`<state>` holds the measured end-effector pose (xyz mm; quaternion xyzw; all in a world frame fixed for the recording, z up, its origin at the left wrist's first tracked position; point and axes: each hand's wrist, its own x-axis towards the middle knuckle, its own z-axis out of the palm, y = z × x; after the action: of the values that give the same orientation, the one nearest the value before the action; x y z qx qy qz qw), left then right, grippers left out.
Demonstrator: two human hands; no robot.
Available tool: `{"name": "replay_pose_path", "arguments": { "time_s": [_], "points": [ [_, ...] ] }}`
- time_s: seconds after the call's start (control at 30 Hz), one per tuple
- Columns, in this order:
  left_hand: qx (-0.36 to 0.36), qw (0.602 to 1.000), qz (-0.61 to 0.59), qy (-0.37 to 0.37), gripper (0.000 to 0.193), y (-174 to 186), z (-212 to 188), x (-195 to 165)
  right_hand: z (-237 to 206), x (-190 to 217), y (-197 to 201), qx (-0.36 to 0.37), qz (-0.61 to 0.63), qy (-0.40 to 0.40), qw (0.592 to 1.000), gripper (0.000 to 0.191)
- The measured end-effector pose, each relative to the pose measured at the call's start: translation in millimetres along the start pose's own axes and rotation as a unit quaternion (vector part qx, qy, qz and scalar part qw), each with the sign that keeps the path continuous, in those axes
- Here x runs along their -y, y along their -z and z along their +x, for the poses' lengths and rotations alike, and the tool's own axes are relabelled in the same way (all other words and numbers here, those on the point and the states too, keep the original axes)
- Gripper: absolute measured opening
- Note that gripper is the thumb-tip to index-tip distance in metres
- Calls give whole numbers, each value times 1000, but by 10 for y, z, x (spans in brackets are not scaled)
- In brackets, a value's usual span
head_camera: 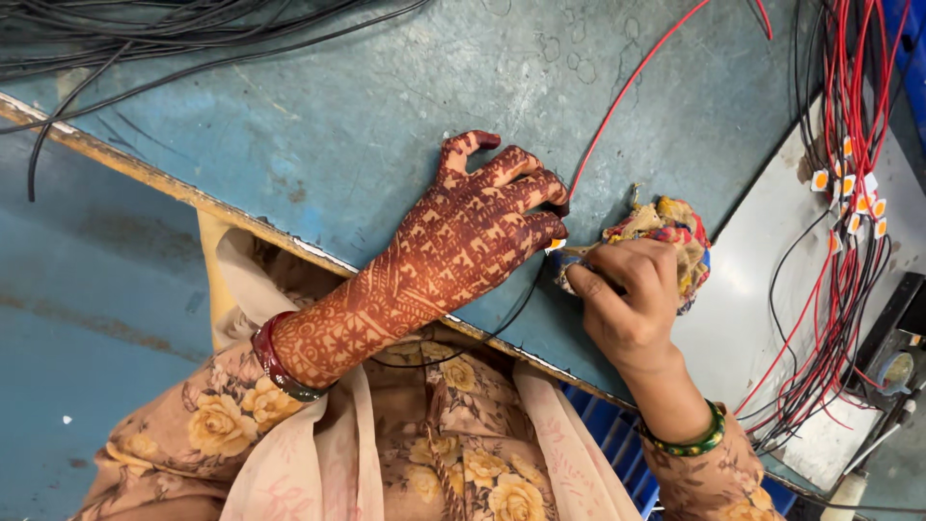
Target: The person pours liquid from a white plastic bottle onto a cloth, then wipes small square components attached to red and black wire leads one at a time, laying each treated component back on the work table with its wire bundle.
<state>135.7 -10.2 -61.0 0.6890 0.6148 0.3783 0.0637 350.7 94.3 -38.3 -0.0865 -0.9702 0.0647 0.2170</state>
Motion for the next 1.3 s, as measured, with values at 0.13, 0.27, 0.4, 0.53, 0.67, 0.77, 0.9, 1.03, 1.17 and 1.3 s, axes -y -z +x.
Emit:
{"name": "replay_pose_path", "arguments": {
  "time_s": [0.13, 0.27, 0.4, 0.53, 0.67, 0.77, 0.9, 1.03, 1.17, 1.3],
  "points": [
    [5, 1000, -12, 14, 12, -16, 4, -1, 22, 1, -7, 4, -1, 1, 1000, 23],
    [1, 999, -27, 19, 13, -30, 3, 4, 33, -30, -10, 0, -8, 14, 1000, 26],
    [-2, 1000, -18, 18, 12, -30, 11, -3, 48, -94, -16, 7, 9, 36, 999, 26],
    [-12, 999, -32, 16, 12, -26, 8, 10, 41, -114, -27, -7, 8, 36, 999, 26],
    [-7, 999, -29, 15, 11, -43, -5, 13, 23, -100, -40, -13, 4, 26, 1000, 24],
    [-27, 999, -21, 10, 12, -47, -6, 13, 12, -117, -36, -8, -1, 43, 999, 26],
    [-19, 999, -27, 9, 11, -44, 6, 14, -28, -165, -26, 2, 4, 64, 998, 27],
    [-15, 1000, -22, 9, 12, -51, 2, 21, -93, -185, -43, -46, 45, 42, 997, 21],
    [-16, 1000, -14, 8, 13, -71, -4, 22, -70, -184, -53, -13, 47, -43, 998, 24],
    [-15, 1000, -14, 10, 14, -79, -6, 31, 104, -250, 20, 97, 56, -35, 993, 26]
  ]
}}
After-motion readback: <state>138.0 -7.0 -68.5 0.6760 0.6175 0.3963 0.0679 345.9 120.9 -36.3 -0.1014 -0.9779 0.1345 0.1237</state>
